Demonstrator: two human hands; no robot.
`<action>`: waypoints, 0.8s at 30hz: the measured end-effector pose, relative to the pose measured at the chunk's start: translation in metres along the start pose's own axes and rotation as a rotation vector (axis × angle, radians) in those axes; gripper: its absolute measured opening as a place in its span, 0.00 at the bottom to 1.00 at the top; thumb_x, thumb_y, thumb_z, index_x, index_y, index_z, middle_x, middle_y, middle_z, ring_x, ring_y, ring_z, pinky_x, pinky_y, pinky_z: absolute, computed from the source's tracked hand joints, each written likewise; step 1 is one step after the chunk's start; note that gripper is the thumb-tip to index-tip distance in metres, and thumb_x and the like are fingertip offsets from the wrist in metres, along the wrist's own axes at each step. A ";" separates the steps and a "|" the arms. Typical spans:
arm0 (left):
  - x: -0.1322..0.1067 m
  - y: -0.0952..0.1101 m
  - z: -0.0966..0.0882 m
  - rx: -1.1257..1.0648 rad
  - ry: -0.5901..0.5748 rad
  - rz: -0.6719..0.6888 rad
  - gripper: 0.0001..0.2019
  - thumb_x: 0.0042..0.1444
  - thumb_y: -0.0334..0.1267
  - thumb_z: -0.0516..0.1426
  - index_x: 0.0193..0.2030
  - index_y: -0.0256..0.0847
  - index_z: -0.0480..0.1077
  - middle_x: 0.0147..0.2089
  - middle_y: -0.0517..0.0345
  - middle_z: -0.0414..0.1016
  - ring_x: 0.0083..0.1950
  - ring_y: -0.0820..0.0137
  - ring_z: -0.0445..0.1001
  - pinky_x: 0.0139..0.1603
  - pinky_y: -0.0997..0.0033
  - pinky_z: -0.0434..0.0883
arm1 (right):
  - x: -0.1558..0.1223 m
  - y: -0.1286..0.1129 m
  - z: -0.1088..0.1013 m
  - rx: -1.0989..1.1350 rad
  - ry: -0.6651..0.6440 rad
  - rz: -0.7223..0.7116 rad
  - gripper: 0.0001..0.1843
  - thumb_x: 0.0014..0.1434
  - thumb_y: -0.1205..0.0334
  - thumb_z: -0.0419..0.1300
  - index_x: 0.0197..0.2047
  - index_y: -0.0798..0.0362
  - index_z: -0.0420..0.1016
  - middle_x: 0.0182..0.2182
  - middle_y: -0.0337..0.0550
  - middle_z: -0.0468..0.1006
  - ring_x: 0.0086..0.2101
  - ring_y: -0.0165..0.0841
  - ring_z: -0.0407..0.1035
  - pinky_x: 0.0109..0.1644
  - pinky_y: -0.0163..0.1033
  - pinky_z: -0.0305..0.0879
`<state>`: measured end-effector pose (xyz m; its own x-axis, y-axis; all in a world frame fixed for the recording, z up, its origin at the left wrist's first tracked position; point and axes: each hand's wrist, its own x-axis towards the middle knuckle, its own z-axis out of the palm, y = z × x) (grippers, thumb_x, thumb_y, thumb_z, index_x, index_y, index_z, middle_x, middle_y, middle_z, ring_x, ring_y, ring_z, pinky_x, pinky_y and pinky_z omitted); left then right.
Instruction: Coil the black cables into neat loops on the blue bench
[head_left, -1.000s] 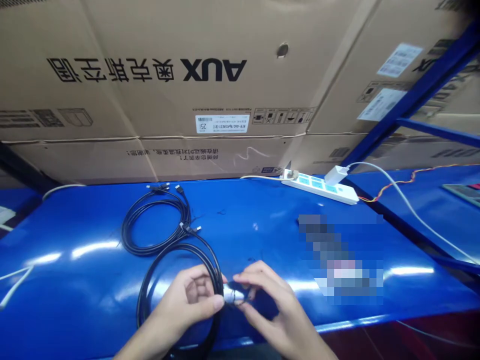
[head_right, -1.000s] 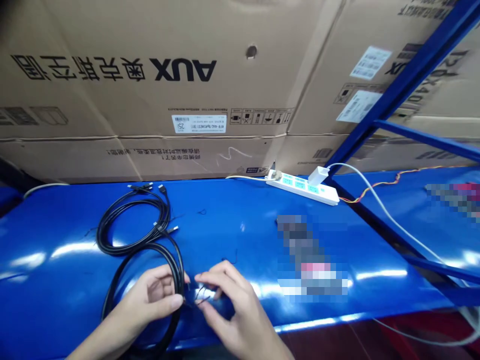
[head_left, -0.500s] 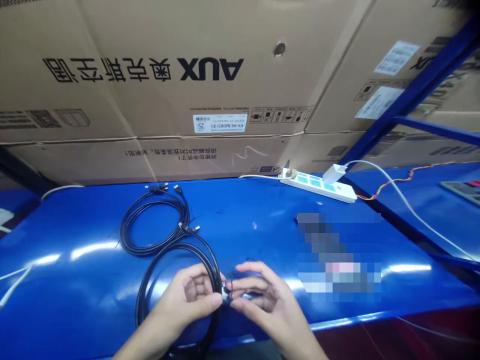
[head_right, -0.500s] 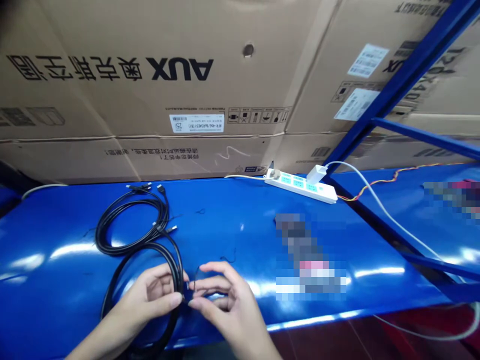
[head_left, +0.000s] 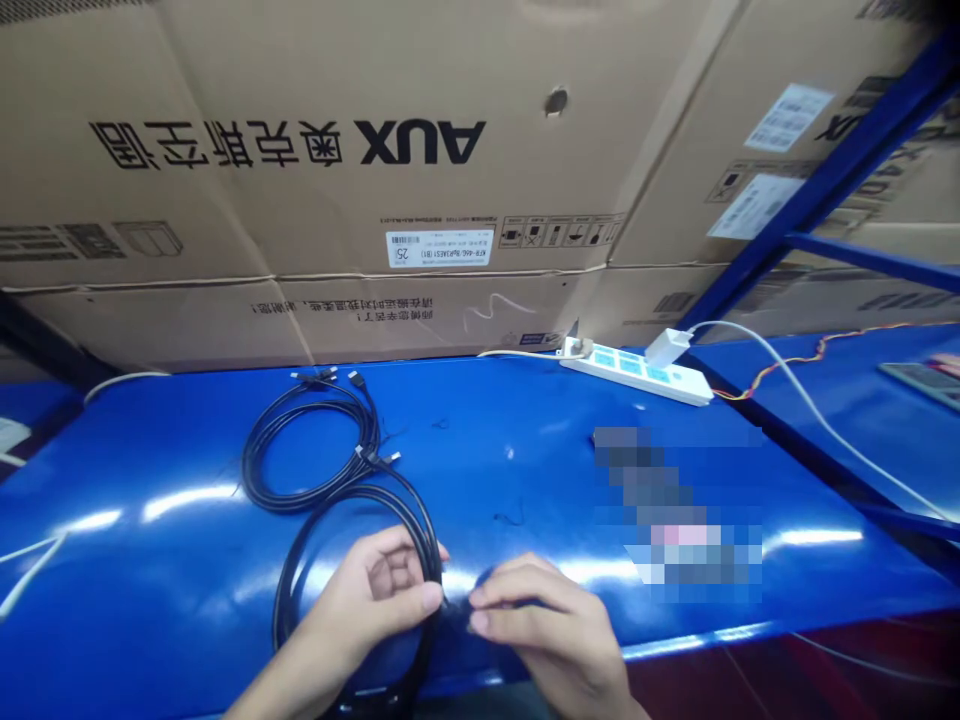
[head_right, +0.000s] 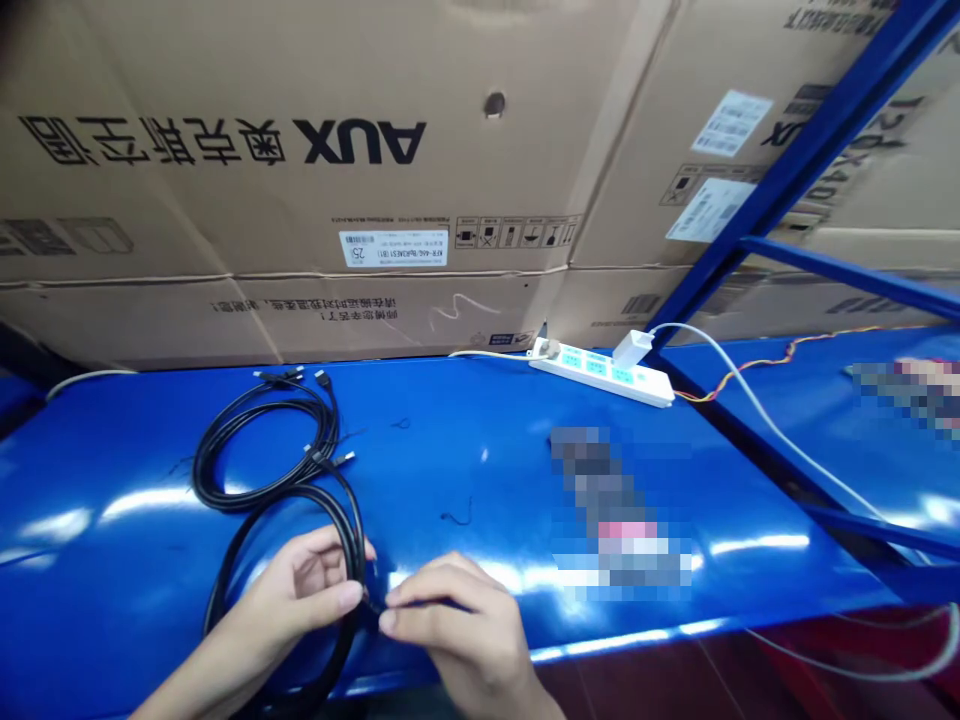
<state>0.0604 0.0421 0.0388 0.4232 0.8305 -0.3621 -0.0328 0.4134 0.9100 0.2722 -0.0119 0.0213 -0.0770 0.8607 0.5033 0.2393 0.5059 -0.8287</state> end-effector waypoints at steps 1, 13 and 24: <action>0.001 0.000 0.000 -0.001 0.001 0.003 0.20 0.44 0.49 0.74 0.44 0.46 0.82 0.41 0.56 0.81 0.45 0.62 0.76 0.50 0.63 0.73 | 0.000 -0.002 -0.001 -0.021 -0.014 0.046 0.06 0.66 0.56 0.68 0.44 0.39 0.87 0.35 0.41 0.88 0.33 0.40 0.81 0.38 0.43 0.78; 0.003 -0.001 -0.001 0.006 -0.060 0.027 0.19 0.48 0.48 0.73 0.45 0.44 0.80 0.38 0.58 0.79 0.41 0.65 0.75 0.46 0.68 0.71 | 0.001 -0.005 -0.010 -0.053 -0.222 0.147 0.10 0.68 0.62 0.63 0.49 0.42 0.83 0.42 0.44 0.85 0.40 0.39 0.79 0.44 0.42 0.77; 0.002 0.003 0.000 0.059 -0.121 0.021 0.17 0.49 0.49 0.72 0.41 0.43 0.78 0.34 0.60 0.75 0.41 0.65 0.75 0.47 0.67 0.71 | 0.014 -0.014 -0.007 -0.051 -0.365 0.280 0.10 0.69 0.55 0.63 0.41 0.48 0.85 0.34 0.43 0.86 0.35 0.40 0.79 0.42 0.42 0.71</action>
<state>0.0613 0.0454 0.0411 0.5296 0.7861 -0.3188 0.0086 0.3708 0.9287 0.2745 -0.0074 0.0413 -0.3358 0.9322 0.1349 0.3463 0.2553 -0.9027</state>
